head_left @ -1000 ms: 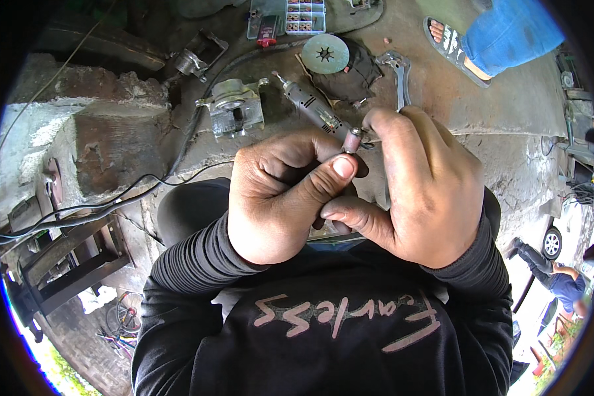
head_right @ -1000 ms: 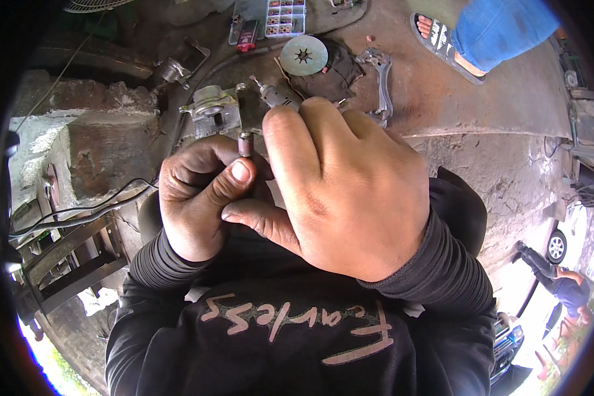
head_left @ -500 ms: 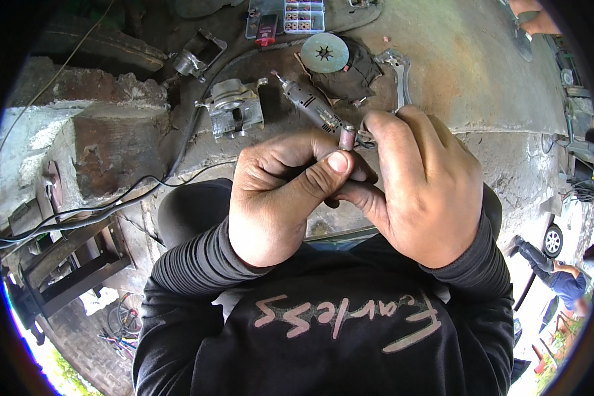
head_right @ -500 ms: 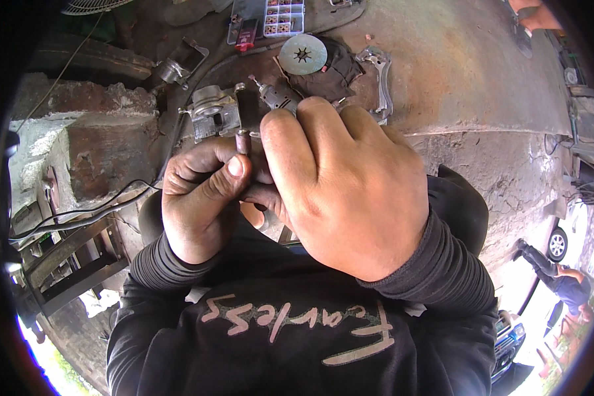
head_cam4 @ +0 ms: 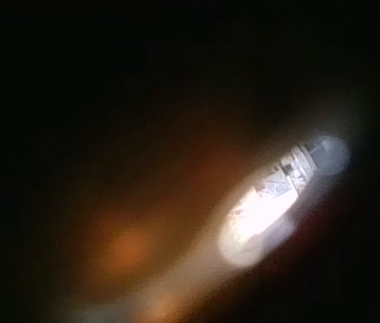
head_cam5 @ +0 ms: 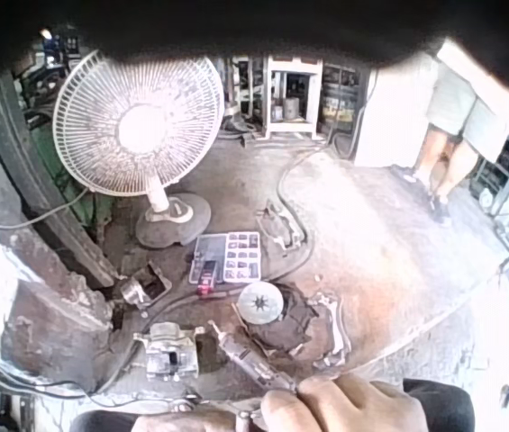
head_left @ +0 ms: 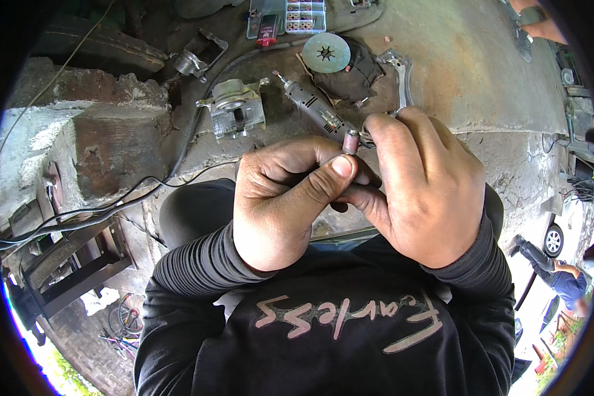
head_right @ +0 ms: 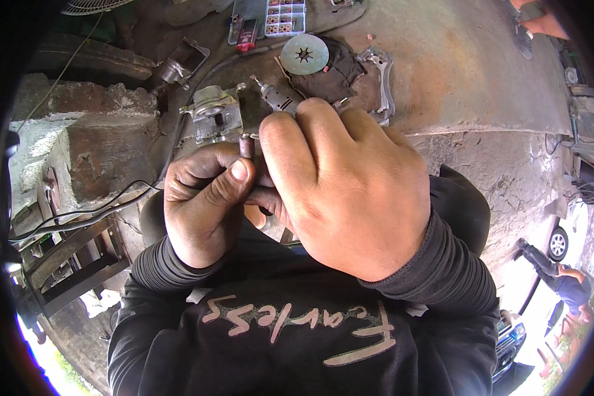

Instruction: The person uses a rotary tool to grind a metal part, then switches to a screwdriver to adjust a small component. They handle the part with both hands, repositioning it frequently while seated on the floor.

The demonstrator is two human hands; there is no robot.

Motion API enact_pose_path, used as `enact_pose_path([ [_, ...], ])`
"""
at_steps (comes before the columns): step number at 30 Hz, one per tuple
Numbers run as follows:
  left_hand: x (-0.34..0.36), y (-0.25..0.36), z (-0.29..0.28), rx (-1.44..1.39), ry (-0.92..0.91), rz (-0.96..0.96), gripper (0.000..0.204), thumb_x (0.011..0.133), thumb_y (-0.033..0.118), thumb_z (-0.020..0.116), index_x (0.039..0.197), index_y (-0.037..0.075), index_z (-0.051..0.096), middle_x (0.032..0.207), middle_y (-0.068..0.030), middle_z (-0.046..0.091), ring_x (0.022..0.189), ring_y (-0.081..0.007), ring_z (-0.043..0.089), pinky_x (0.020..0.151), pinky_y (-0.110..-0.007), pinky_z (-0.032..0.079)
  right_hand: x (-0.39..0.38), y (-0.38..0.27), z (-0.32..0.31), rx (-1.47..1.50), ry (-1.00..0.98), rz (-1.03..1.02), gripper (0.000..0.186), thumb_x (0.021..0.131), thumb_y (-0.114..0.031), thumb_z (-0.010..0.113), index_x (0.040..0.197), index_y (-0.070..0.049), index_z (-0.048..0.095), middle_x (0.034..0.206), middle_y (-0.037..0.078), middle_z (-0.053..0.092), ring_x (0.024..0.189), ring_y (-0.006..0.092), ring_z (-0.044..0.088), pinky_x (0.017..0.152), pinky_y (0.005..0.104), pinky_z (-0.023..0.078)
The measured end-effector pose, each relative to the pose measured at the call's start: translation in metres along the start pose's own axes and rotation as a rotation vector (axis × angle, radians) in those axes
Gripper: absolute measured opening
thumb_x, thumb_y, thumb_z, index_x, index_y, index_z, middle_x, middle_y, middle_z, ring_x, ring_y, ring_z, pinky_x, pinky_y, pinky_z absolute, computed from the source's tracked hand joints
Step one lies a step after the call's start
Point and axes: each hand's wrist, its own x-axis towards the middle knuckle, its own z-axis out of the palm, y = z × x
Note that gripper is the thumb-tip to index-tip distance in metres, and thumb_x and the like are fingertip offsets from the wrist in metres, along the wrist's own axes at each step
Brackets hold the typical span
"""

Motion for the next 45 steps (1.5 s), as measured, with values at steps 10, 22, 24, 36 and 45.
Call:
enact_pose_path([
  [10, -0.0013, 0.0012, -0.0036, 0.032, -0.025, 0.053, 0.018, 0.094, 0.007, 0.054, 0.084, -0.005, 0.062, 0.078, -0.0087, 0.065, 0.068, -0.0107, 0.060, 0.064, -0.023, 0.049, -0.0001, -0.0016, 0.0027, 0.034, -0.024, -0.050, 0.042, 0.069, -0.027, 0.074, 0.098, -0.003, 0.057, 0.085, 0.013, 0.057, 0.069, 0.0301, 0.060, 0.056, 0.0367, 0.050],
  [22, -0.0024, 0.0055, -0.0047, -0.005, -0.043, -0.003, 0.018, 0.094, 0.007, 0.053, 0.084, -0.005, 0.061, 0.079, -0.0091, 0.064, 0.070, -0.0112, 0.061, 0.065, -0.023, 0.050, 0.0047, 0.0032, -0.0052, -0.036, -0.010, -0.013, 0.054, 0.066, -0.048, 0.075, 0.092, -0.004, 0.057, 0.080, 0.010, 0.054, 0.066, 0.0287, 0.058, 0.053, 0.0367, 0.047],
  [24, -0.0015, 0.0041, -0.0054, -0.001, -0.054, 0.014, 0.018, 0.094, 0.007, 0.053, 0.083, -0.005, 0.061, 0.079, -0.0088, 0.064, 0.070, -0.0108, 0.060, 0.065, -0.022, 0.050, 0.0050, 0.0040, -0.0052, -0.043, -0.012, -0.019, 0.055, 0.065, -0.048, 0.074, 0.092, -0.004, 0.056, 0.081, 0.010, 0.054, 0.066, 0.0287, 0.058, 0.053, 0.0367, 0.047],
  [36, -0.0004, 0.0036, -0.0064, 0.025, -0.085, 0.043, 0.020, 0.094, 0.008, 0.053, 0.082, -0.005, 0.061, 0.077, -0.0080, 0.063, 0.068, -0.0105, 0.061, 0.063, -0.023, 0.050, 0.0041, 0.0037, -0.0033, -0.075, 0.026, -0.024, 0.057, 0.065, -0.053, 0.074, 0.089, -0.004, 0.058, 0.083, 0.011, 0.056, 0.067, 0.0277, 0.060, 0.053, 0.0354, 0.049],
  [45, -0.0001, 0.0039, -0.0066, 0.018, -0.079, 0.031, 0.020, 0.094, 0.009, 0.053, 0.082, -0.005, 0.061, 0.078, -0.0081, 0.063, 0.070, -0.0106, 0.060, 0.065, -0.023, 0.050, 0.0051, 0.0062, -0.0025, -0.093, 0.035, -0.058, 0.054, 0.065, -0.053, 0.073, 0.088, -0.007, 0.058, 0.080, 0.008, 0.054, 0.066, 0.0258, 0.058, 0.053, 0.0349, 0.047],
])
